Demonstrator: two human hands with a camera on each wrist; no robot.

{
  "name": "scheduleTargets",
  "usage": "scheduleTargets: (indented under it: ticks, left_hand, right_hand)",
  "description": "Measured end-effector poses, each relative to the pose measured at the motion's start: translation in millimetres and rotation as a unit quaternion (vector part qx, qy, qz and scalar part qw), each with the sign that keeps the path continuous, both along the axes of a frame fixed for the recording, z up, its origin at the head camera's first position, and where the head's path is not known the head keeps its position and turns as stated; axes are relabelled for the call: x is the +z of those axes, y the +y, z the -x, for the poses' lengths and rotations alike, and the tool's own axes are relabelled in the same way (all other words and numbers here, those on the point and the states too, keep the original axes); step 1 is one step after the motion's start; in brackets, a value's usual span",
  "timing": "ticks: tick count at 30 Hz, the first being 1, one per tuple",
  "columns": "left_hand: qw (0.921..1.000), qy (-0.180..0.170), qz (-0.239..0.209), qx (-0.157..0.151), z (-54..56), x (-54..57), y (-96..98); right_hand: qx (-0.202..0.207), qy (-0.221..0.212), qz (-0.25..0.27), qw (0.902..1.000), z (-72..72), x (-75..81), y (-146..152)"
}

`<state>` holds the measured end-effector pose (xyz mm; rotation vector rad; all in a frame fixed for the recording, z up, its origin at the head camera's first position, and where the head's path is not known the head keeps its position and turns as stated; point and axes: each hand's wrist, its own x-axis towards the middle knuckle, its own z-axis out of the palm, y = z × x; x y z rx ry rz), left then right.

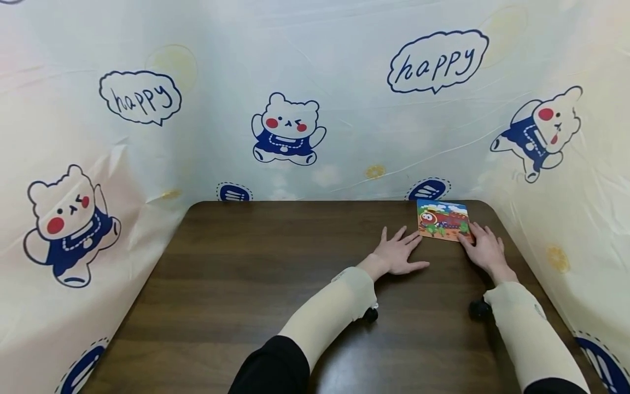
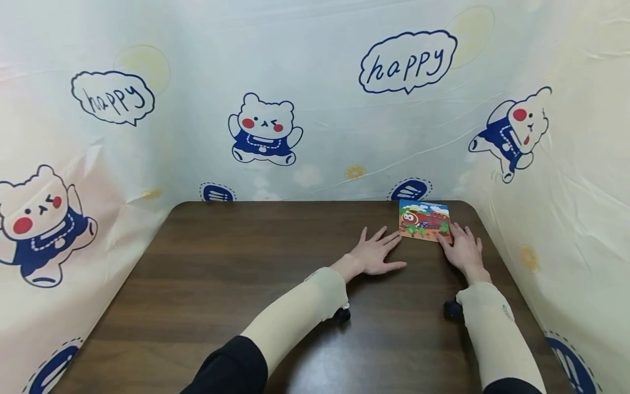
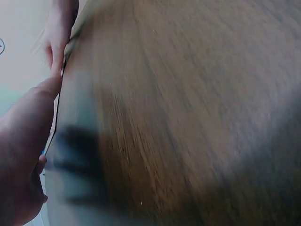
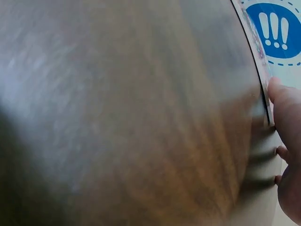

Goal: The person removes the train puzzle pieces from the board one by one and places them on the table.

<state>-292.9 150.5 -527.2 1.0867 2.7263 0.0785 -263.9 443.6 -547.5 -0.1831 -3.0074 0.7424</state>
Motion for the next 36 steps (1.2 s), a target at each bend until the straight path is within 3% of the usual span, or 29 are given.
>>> scheduleTargets:
  ticks: [6,16,27,36]
  left_hand:
    - [1.0,0.003,0.005,0.008,-1.9,2.6,7.5]
    - [0.9997,-0.002,-0.005,0.022,0.6,-5.6,7.5]
    - [0.9991,0.006,-0.01,0.042,0.3,-14.2,-6.9]
    - [0.9992,0.032,0.001,0.025,2.7,-14.3,-32.1]
  right_hand:
    - [-0.005,-0.013,0.012,0.9998,3.7,0.0,3.2]
    - [0.004,-0.024,0.023,0.9994,5.6,0.8,2.0]
    - [0.038,-0.005,0.018,0.9991,6.3,-3.7,-19.2]
    - [0.07,-0.026,0.001,0.9972,9.3,7.3,-31.9]
